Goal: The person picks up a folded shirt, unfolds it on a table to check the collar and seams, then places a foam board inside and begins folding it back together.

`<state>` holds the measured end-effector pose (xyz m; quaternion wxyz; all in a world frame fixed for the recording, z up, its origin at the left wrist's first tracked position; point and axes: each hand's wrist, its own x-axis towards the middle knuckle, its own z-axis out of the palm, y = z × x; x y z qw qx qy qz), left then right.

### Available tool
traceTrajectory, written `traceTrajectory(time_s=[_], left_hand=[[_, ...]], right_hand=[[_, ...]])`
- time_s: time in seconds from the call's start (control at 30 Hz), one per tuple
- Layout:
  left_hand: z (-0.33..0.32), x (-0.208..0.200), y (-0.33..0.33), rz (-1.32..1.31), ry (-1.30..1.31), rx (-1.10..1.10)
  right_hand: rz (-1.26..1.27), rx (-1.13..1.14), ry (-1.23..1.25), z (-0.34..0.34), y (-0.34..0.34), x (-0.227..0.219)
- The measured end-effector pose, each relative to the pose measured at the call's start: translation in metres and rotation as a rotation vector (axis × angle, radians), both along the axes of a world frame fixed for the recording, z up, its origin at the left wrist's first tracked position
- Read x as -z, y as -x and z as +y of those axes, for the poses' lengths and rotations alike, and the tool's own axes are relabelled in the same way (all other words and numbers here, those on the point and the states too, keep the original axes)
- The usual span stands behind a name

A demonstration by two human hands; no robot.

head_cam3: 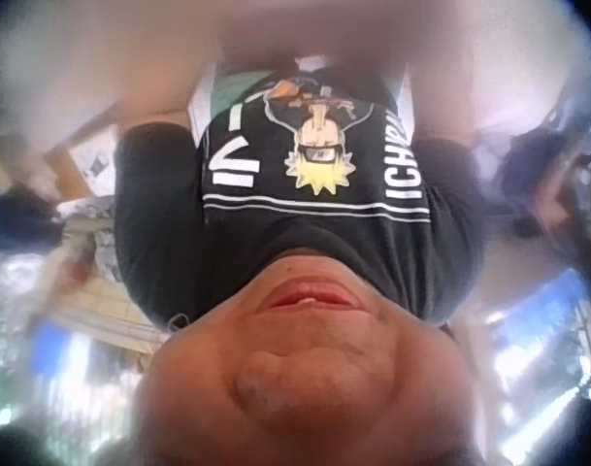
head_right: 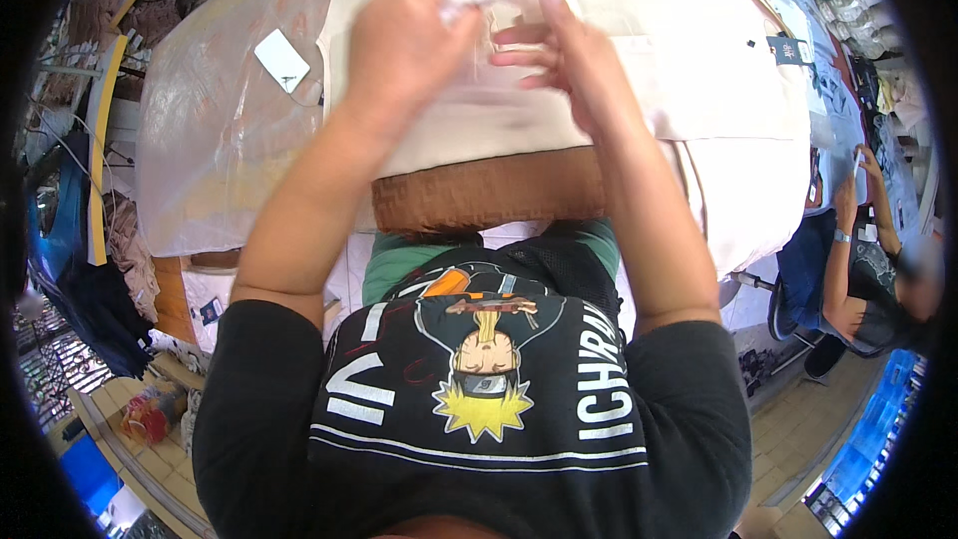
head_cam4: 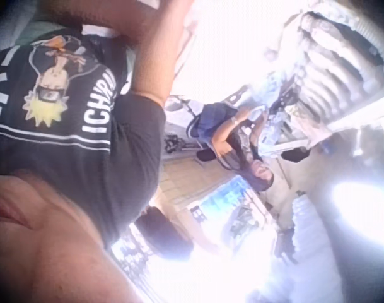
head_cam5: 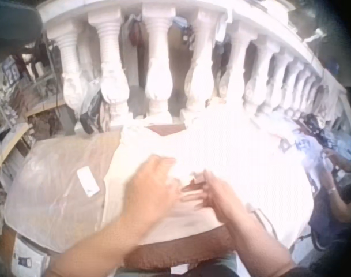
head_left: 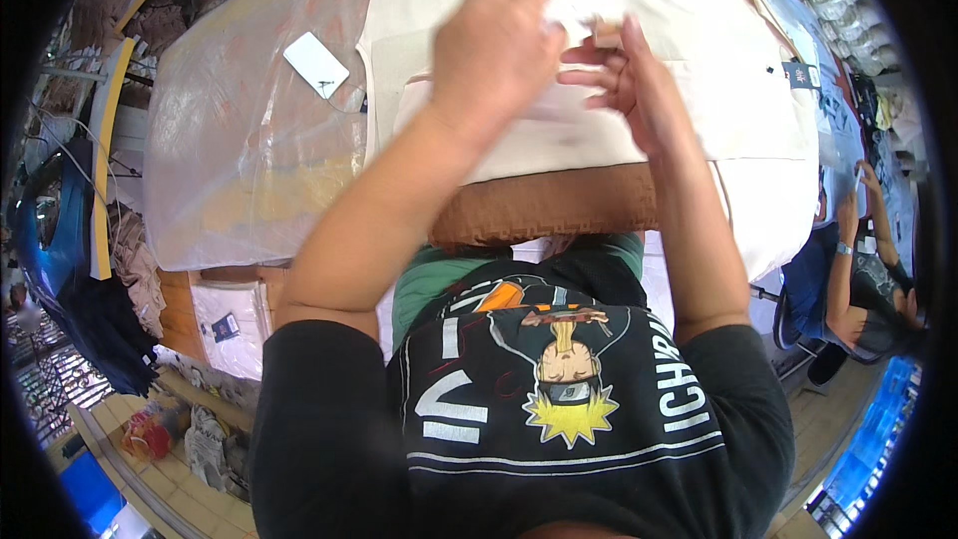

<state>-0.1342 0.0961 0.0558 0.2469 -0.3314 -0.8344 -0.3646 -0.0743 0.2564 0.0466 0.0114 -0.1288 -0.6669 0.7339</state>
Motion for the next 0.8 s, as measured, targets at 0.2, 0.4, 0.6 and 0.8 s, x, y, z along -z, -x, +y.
traceTrajectory(time_s=[0.2, 0.4, 0.6, 0.8], left_hand=[[0.015, 0.04, -0.051, 0.032, -0.005, 0.152], [-0.051, 0.066, 0.033, -0.524, -0.169, -0.039], [-0.007, 0.087, 0.061, -0.691, 0.074, -0.114], [-0.017, 0.07, 0.028, -0.751, -0.183, -0.107]], right_hand=[[0.011, 0.116, 0.128, 0.006, -0.013, 0.03], [0.169, 0.047, -0.001, 0.018, -0.008, 0.011], [0.204, -0.022, -0.057, 0.031, -0.008, 0.009], [0.149, -0.074, -0.192, 0.065, -0.014, 0.006]])
